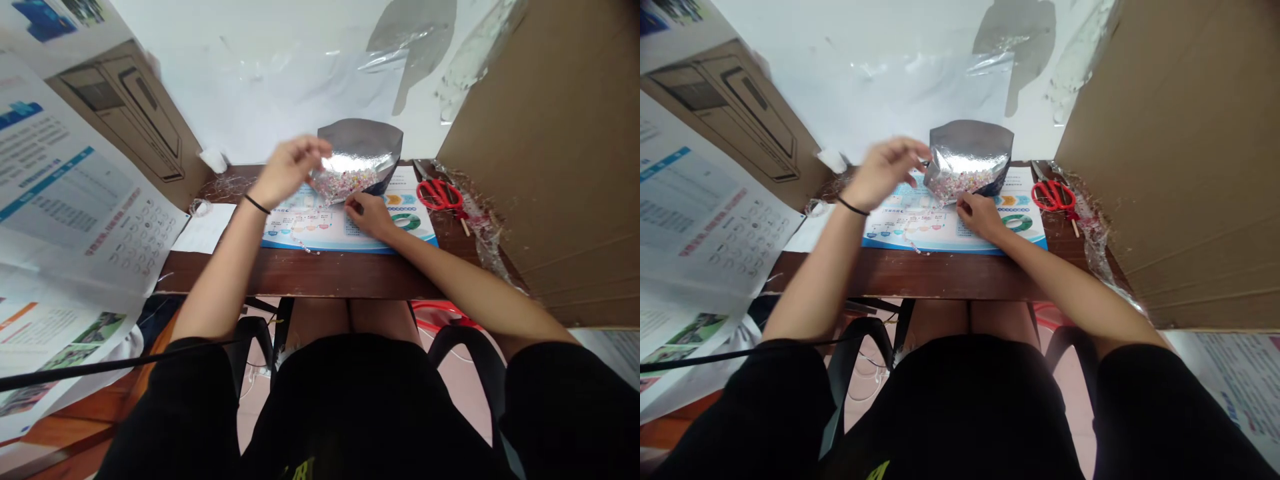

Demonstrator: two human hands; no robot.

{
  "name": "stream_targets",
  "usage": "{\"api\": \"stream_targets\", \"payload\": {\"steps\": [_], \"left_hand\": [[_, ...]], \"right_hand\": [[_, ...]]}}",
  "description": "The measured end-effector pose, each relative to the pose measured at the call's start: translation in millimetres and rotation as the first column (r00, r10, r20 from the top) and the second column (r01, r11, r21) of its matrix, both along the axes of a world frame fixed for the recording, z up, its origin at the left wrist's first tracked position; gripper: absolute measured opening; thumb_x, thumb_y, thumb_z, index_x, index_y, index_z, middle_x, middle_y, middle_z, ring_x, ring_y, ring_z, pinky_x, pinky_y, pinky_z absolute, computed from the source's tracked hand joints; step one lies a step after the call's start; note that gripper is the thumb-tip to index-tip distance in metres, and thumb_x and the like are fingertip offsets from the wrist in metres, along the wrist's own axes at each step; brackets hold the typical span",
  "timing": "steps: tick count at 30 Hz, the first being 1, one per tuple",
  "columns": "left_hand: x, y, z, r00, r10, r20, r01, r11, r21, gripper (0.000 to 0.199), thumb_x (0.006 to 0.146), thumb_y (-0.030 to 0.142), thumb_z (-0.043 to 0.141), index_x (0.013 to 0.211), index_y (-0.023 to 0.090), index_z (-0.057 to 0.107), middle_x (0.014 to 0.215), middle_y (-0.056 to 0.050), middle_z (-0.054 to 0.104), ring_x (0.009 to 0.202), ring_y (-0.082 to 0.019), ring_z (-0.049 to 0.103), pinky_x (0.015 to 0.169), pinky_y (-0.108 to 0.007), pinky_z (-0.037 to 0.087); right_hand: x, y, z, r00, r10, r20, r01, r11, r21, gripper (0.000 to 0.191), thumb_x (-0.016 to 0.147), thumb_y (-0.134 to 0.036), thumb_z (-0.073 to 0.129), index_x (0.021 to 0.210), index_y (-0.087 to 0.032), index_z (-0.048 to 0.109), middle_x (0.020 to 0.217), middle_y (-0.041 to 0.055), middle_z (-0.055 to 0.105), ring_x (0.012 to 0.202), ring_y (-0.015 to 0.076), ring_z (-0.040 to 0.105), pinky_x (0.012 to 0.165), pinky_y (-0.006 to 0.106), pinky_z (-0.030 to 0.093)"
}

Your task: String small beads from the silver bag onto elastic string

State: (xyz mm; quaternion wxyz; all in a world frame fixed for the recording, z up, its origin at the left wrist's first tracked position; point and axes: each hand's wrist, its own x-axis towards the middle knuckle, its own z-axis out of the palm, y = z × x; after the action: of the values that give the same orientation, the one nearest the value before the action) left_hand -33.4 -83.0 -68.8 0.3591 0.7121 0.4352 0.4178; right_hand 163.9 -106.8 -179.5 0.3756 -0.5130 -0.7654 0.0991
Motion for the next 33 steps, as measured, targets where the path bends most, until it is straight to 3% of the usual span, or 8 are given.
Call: {"api": "stream_targets", "payload": {"steps": [3,6,9,13,16,23,30,33], "left_hand": [[12,8,-30.9,0.968,-0.240,-0.078,0.231,0.968,-0.100,0.029,0.088,0.007,0.049,0.112,0.015,0.062,0.108,-0.009,0.065,0.072,-0.012,0.061,0.058,-0.023,0.047],[20,11,-62.3,0.952,-0.254,-0.170,0.251,0.967,-0.038,0.035,0.086,0.012,0.055,0.121,0.017,0.058,0.102,-0.008,0.067,0.073,-0.012,0.058,0.067,-0.025,0.046],[24,8,-76.8,0.936,-0.189,-0.296,0.205,0.978,0.023,0.022,0.086,0.019,0.055,0.106,0.017,0.065,0.076,-0.002,0.064,0.065,-0.013,0.054,0.066,-0.027,0.042],[22,3,-75.9,0.919,-0.109,-0.378,0.149,0.986,0.078,0.016,0.087,0.021,0.053,0.074,0.017,0.062,0.058,0.001,0.051,0.059,-0.014,0.047,0.063,-0.029,0.038],[15,5,-71.6,0.953,-0.026,-0.303,0.068,0.989,0.128,0.017,0.089,0.017,0.049,0.074,0.018,0.058,0.067,-0.001,0.057,0.066,-0.015,0.051,0.068,-0.029,0.039],[-4,18,-67.1,0.890,0.454,0.024,-0.447,0.864,0.231,0.018,0.094,0.017,0.042,0.077,0.020,0.049,0.080,-0.004,0.058,0.084,-0.017,0.056,0.082,-0.029,0.041],[-11,25,-68.2,0.834,0.514,0.199,-0.547,0.817,0.181,0.020,0.098,0.027,0.039,0.083,0.019,0.049,0.074,0.000,0.057,0.070,-0.012,0.062,0.075,-0.025,0.045],[-9,21,-66.2,0.867,0.445,0.225,-0.496,0.812,0.306,0.022,0.098,0.028,0.039,0.084,0.018,0.052,0.082,-0.003,0.062,0.075,-0.012,0.062,0.080,-0.025,0.045]], "right_hand": [[0,0,1.1,0.998,0.010,-0.058,-0.007,0.999,0.052,0.009,0.083,-0.022,0.050,0.084,-0.018,0.058,0.076,0.0036,0.062,0.068,0.0156,0.055,0.070,0.030,0.043],[-1,-1,2.4,0.997,0.018,-0.075,-0.013,0.998,0.067,0.010,0.084,-0.024,0.049,0.084,-0.018,0.058,0.079,0.0044,0.063,0.071,0.0164,0.056,0.072,0.030,0.042],[-2,-3,3.9,0.998,0.014,-0.055,-0.011,0.999,0.053,0.011,0.085,-0.025,0.049,0.085,-0.018,0.058,0.081,0.0049,0.063,0.073,0.0175,0.056,0.074,0.032,0.041],[-1,-5,8.2,0.998,-0.049,0.048,0.046,0.996,0.075,0.009,0.084,-0.023,0.049,0.085,-0.019,0.057,0.081,0.0055,0.064,0.079,0.0200,0.056,0.080,0.036,0.037],[4,-6,13.4,0.977,-0.112,0.180,0.098,0.992,0.082,0.007,0.083,-0.021,0.049,0.083,-0.020,0.057,0.081,0.0065,0.064,0.085,0.0233,0.055,0.082,0.040,0.033],[18,-4,24.1,0.926,-0.184,0.330,0.184,0.982,0.033,0.006,0.078,-0.017,0.052,0.078,-0.018,0.057,0.071,0.0063,0.060,0.078,0.0239,0.052,0.080,0.044,0.032],[32,2,27.1,0.904,-0.114,0.412,0.169,0.981,-0.100,0.004,0.070,-0.015,0.060,0.068,-0.018,0.059,0.072,0.0078,0.062,0.074,0.0238,0.054,0.077,0.049,0.036],[35,2,30.7,0.908,-0.119,0.401,0.179,0.977,-0.116,0.008,0.074,-0.020,0.062,0.067,-0.019,0.060,0.071,0.0084,0.063,0.072,0.0231,0.056,0.075,0.047,0.038]]}}
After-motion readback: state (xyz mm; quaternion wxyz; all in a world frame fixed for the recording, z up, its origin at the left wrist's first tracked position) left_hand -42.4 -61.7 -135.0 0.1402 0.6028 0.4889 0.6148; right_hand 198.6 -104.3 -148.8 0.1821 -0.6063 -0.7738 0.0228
